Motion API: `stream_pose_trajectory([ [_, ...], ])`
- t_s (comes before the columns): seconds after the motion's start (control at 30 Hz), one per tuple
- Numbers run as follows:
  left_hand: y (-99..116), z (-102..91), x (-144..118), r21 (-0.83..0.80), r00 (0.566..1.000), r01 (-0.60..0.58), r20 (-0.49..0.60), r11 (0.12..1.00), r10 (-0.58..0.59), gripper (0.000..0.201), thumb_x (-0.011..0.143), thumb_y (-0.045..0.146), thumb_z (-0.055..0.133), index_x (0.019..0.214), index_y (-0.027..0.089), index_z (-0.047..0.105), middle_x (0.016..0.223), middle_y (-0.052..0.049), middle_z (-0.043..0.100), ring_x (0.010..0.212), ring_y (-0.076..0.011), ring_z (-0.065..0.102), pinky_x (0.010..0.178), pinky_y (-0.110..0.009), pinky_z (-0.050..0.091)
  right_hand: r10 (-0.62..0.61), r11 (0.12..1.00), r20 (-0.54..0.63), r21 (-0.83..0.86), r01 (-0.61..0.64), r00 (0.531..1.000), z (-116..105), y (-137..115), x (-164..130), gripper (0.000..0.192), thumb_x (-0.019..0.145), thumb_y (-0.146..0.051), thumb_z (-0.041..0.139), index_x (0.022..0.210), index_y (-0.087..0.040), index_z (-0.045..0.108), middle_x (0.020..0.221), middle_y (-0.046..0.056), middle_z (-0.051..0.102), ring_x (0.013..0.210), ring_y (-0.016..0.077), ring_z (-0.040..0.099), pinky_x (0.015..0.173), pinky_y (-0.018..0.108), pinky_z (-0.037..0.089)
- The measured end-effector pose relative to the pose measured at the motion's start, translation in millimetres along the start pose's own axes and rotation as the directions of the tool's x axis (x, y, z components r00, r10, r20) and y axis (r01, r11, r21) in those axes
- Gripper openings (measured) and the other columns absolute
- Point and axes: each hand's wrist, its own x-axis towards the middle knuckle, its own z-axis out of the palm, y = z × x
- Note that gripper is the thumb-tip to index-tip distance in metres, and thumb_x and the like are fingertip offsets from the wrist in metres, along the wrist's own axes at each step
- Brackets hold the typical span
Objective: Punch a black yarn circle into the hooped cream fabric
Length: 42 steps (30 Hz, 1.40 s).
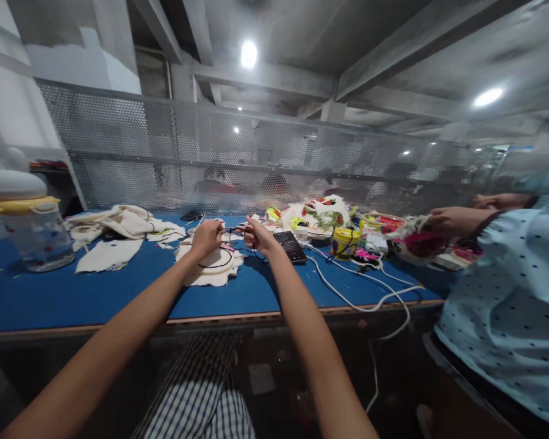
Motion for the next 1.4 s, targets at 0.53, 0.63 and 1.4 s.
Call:
stream_pose_trajectory([
  [0.53,0.9,-3.7,-1.9,-0.043,0.999,-0.011,-0.032,0.999,0.01,0.013,0.08,0.014,0.05,0.079,0.016,0.063,0.084,-0.011,0.067,0.086,-0.0253,0.056,0.072,-0.033,0.04,-0.16,0.976,-0.008,-0.154,0.157,0.987,-2.4,5.1,-0.6,0.02,0.071,-0.031,0.065,0.073,-0.011,0.064,0.039,-0.012,0.023,0.038,0.0043,0.018,0.04,0.019,0.015],
  [0.63,-1.2,-2.6,-1.9,-0.042,0.999,-0.021,-0.049,0.999,0.019,0.013,0.08,0.013,0.05,0.079,0.016,0.062,0.083,-0.011,0.067,0.086,-0.0255,0.056,0.073,-0.033,0.041,-0.225,0.96,-0.12,-0.196,0.199,0.967,-5.2,9.3,3.2,0.015,0.07,-0.026,0.064,0.075,-0.011,0.065,0.04,-0.01,0.034,0.038,0.004,0.021,0.039,0.019,0.015],
  [1.4,6.0,-4.2,-0.4,-0.056,1.0,-0.01,-0.028,0.998,0.009,0.014,0.079,0.012,0.048,0.076,0.018,0.061,0.083,-0.011,0.068,0.085,-0.0255,0.056,0.074,-0.034,0.041,-0.474,0.864,-0.478,-0.415,0.285,0.74,-9.0,15.0,20.0,0.012,0.068,-0.023,0.058,0.058,-0.017,0.059,0.04,-0.008,0.037,0.039,0.0065,0.028,0.04,0.022,0.024],
])
